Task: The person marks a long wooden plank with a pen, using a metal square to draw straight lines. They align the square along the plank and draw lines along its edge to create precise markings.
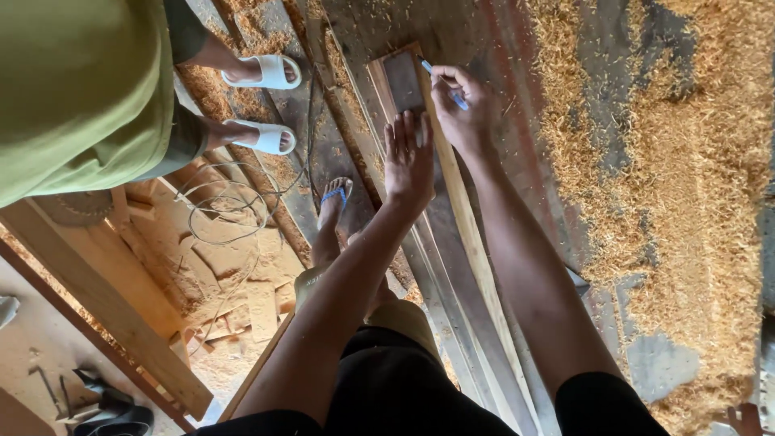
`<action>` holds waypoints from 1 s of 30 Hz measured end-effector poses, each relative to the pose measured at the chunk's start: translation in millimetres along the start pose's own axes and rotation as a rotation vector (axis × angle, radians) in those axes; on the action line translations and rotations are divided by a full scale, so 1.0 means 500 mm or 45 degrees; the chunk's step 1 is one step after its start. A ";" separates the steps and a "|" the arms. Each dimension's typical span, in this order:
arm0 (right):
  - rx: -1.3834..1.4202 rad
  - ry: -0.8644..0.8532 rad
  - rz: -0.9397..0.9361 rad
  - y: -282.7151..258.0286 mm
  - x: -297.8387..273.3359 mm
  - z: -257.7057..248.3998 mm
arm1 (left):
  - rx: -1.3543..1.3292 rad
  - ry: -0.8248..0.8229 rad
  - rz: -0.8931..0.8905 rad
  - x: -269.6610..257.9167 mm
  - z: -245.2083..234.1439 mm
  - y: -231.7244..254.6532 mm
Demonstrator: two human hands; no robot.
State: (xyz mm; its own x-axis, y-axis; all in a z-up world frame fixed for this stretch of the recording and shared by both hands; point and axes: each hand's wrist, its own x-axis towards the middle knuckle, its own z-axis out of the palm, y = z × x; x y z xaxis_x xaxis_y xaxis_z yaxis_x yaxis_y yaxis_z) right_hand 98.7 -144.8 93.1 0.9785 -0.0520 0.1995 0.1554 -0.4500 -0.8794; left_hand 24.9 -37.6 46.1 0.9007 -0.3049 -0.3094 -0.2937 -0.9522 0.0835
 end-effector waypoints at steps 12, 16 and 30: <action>-0.039 -0.154 -0.136 0.041 0.034 0.001 | -0.040 -0.016 0.018 -0.007 -0.002 -0.004; -0.058 -0.229 -0.163 0.031 0.050 -0.009 | -0.021 -0.053 0.051 -0.007 -0.020 -0.012; -0.383 -0.373 -0.163 -0.027 -0.043 -0.078 | -0.048 -0.153 0.084 -0.003 -0.032 -0.032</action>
State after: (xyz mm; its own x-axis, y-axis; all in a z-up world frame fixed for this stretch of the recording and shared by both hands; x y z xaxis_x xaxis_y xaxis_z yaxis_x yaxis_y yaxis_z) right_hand 70.4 -172.6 117.6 0.9578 0.2565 0.1294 0.2738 -0.6785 -0.6816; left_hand 33.5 -22.0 60.5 0.8343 -0.3649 -0.4131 -0.3368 -0.9308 0.1421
